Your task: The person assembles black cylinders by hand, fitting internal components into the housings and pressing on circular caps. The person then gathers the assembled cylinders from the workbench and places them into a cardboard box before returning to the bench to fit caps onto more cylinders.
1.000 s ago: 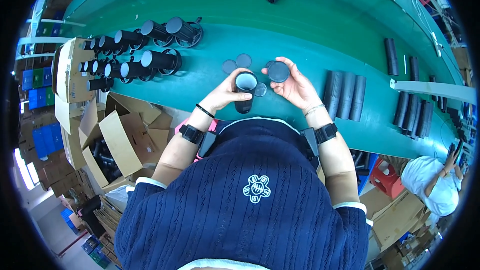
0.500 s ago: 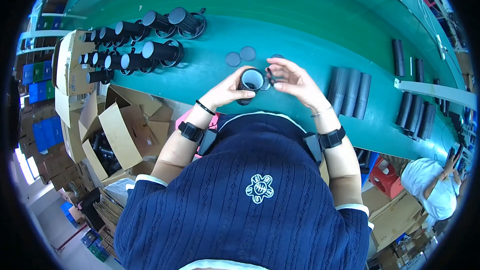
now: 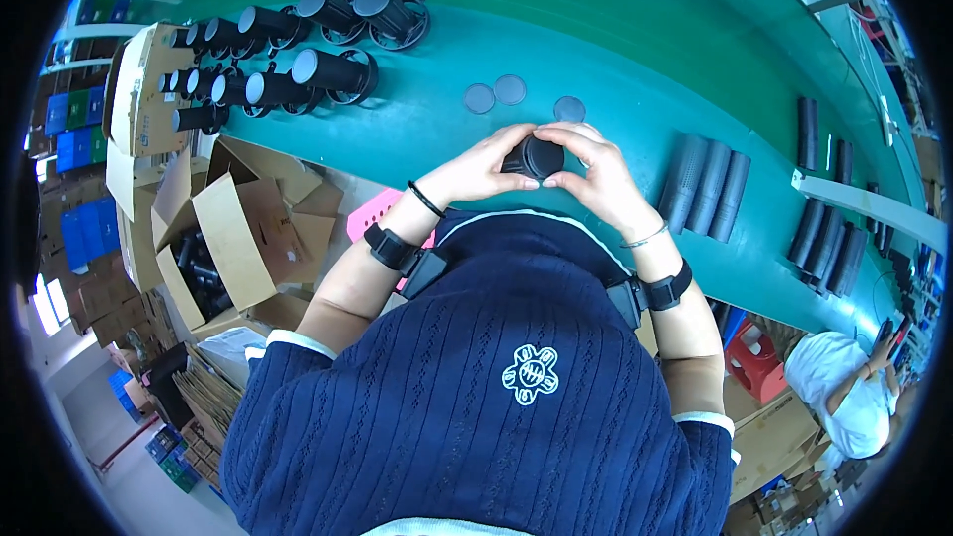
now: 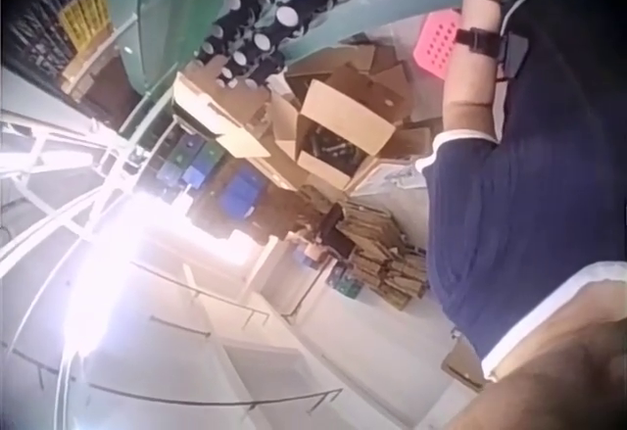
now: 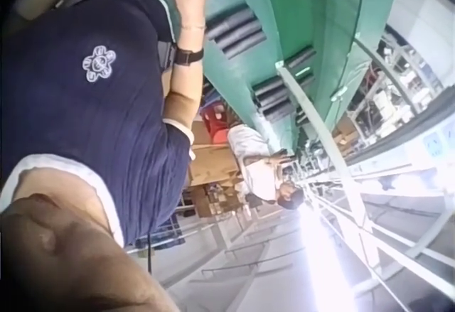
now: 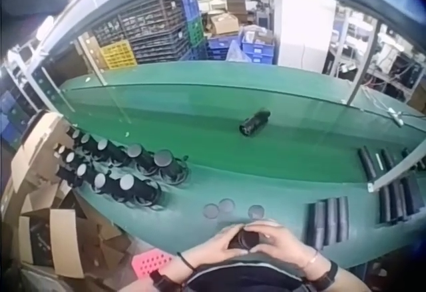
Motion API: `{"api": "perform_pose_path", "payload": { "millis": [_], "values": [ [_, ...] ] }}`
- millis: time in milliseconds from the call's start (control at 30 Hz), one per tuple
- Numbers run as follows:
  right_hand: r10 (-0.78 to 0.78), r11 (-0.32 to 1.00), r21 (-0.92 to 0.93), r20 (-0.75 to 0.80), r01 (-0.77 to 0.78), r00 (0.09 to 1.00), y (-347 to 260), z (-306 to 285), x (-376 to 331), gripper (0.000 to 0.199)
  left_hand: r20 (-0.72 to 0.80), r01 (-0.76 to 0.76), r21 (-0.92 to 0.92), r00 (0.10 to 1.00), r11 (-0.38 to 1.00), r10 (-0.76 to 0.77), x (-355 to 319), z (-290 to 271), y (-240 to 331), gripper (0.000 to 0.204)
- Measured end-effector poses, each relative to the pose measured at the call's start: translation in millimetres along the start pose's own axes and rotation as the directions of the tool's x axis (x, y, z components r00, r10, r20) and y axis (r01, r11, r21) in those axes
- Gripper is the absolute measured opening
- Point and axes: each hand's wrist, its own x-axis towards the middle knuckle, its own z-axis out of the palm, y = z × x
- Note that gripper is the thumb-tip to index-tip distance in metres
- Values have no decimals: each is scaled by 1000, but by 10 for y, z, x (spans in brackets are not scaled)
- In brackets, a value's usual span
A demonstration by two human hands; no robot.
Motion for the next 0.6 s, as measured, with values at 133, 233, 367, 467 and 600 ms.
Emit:
{"api": "perform_pose_path", "payload": {
  "millis": [133,233,367,467,600],
  "values": [
    [-12,999,-52,-54,9,998,-27,19,-11,55,-6,-42,-2,999,999,42,7,3,89,76],
    [-16,994,-112,-66,9,998,-15,33,-7,55,-27,11,30,1000,999,-11,2,44,64,75],
    [-6,985,-170,-79,-8,997,-58,53,-7,53,-32,39,5,999,999,-39,26,77,29,73],
    [-4,986,-168,-67,-7,998,-81,52,-5,52,-37,56,4,998,998,-55,33,80,44,70],
    [9,987,-158,-87,-22,996,-85,75,11,51,-38,80,-33,996,996,-82,29,61,71,66]
  ]
}}
